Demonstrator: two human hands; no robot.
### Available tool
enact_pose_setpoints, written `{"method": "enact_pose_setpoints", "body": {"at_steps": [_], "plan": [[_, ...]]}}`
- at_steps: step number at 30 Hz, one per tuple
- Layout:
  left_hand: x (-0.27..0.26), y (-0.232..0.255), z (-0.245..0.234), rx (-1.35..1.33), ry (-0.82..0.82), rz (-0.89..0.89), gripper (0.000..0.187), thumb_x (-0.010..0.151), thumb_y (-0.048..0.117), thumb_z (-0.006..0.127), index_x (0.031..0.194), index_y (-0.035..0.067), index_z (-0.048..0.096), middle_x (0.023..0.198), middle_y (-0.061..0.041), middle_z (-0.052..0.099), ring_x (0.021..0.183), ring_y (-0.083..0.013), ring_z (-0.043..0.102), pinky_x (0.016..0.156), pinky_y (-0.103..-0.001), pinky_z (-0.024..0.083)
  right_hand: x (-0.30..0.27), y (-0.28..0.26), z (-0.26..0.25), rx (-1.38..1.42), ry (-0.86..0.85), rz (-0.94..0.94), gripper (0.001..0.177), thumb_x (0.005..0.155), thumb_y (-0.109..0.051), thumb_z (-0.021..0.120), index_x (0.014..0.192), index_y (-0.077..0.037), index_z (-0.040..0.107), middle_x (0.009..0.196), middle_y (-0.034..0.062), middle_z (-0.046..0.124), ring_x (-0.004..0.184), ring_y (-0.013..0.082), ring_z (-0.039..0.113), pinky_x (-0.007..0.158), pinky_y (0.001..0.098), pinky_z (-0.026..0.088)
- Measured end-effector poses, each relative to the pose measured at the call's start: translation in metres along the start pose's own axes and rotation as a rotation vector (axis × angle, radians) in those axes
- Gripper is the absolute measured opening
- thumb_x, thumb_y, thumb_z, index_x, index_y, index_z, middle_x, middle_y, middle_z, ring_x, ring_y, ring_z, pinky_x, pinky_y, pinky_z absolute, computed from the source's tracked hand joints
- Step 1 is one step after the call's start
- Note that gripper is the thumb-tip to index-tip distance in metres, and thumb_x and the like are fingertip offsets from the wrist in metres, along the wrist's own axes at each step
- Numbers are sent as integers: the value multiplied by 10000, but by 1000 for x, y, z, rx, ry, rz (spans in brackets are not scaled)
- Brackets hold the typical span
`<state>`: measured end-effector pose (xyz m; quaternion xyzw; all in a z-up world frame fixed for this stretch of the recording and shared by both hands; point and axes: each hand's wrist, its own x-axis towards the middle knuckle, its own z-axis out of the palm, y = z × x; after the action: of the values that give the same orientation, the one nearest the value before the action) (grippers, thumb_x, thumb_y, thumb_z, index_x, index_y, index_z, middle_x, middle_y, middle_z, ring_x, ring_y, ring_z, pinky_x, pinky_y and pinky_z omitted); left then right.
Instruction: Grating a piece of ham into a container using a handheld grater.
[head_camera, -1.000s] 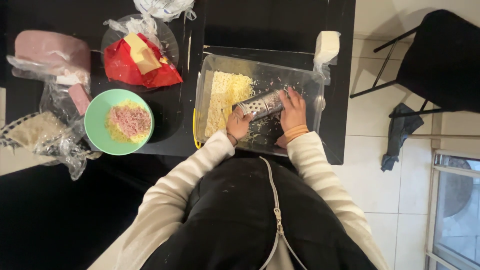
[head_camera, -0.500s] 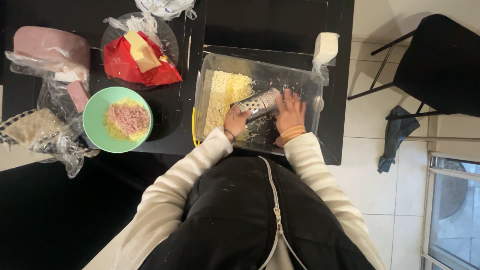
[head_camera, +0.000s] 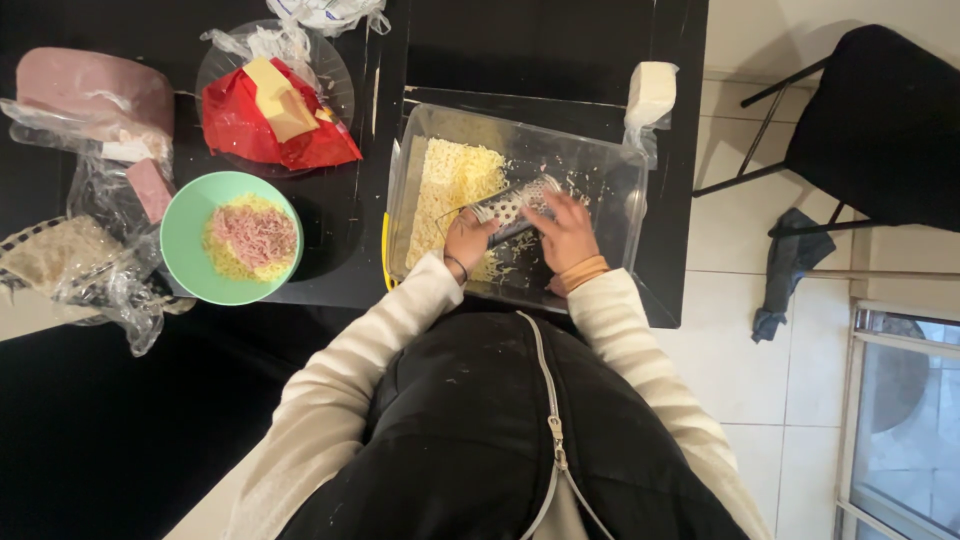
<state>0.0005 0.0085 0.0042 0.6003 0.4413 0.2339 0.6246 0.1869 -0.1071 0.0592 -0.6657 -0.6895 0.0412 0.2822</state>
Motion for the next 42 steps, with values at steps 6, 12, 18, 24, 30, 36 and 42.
{"method": "enact_pose_setpoints", "body": {"at_steps": [6,12,18,24,30,36,42], "plan": [[3,-17,3,69,38,96,240,890,154,702,1059,-15,691,969,-173,773,920,-293,740,820,-373,535,-20,37,29,-248,29,328,605,747,-22,693,1345,-110,658,1489,171,536,1330,410,487,1147,548,384],[1,-17,6,162,27,132,278,907,194,688,1106,6,642,973,-198,746,940,-354,727,816,-410,544,9,-8,2,-203,-83,82,690,697,-43,721,1370,-178,656,1471,177,514,1338,412,467,1084,644,333],[1,-18,5,192,16,206,294,900,180,679,1122,-6,632,994,-213,739,974,-381,705,833,-419,533,-5,10,8,-179,-23,352,713,772,-47,702,1462,-155,561,1557,161,458,1417,411,407,1167,643,333],[12,-43,4,195,-1,141,278,913,208,709,1090,2,651,996,-212,747,981,-370,717,854,-413,540,-5,21,23,-333,-162,297,752,760,-65,729,1488,-180,582,1599,142,414,1450,416,370,1113,686,287],[-1,-15,4,10,-30,186,333,906,184,662,1190,16,619,1051,-189,759,971,-356,733,859,-397,547,-6,24,14,-136,-24,227,697,783,-42,668,1460,-188,599,1619,182,423,1439,427,401,1192,629,345],[-7,-7,2,244,-3,136,349,919,162,693,1219,6,610,1050,-213,745,1003,-382,708,853,-407,541,-16,38,29,-332,-30,396,634,801,-62,727,1420,-127,602,1575,209,458,1402,466,431,1132,636,355],[-4,-10,4,227,13,117,290,922,174,682,1153,11,616,1011,-209,743,958,-368,733,837,-410,553,-1,15,16,-236,-97,181,732,735,4,689,1430,-216,634,1540,185,497,1331,419,473,1091,564,378]]}}
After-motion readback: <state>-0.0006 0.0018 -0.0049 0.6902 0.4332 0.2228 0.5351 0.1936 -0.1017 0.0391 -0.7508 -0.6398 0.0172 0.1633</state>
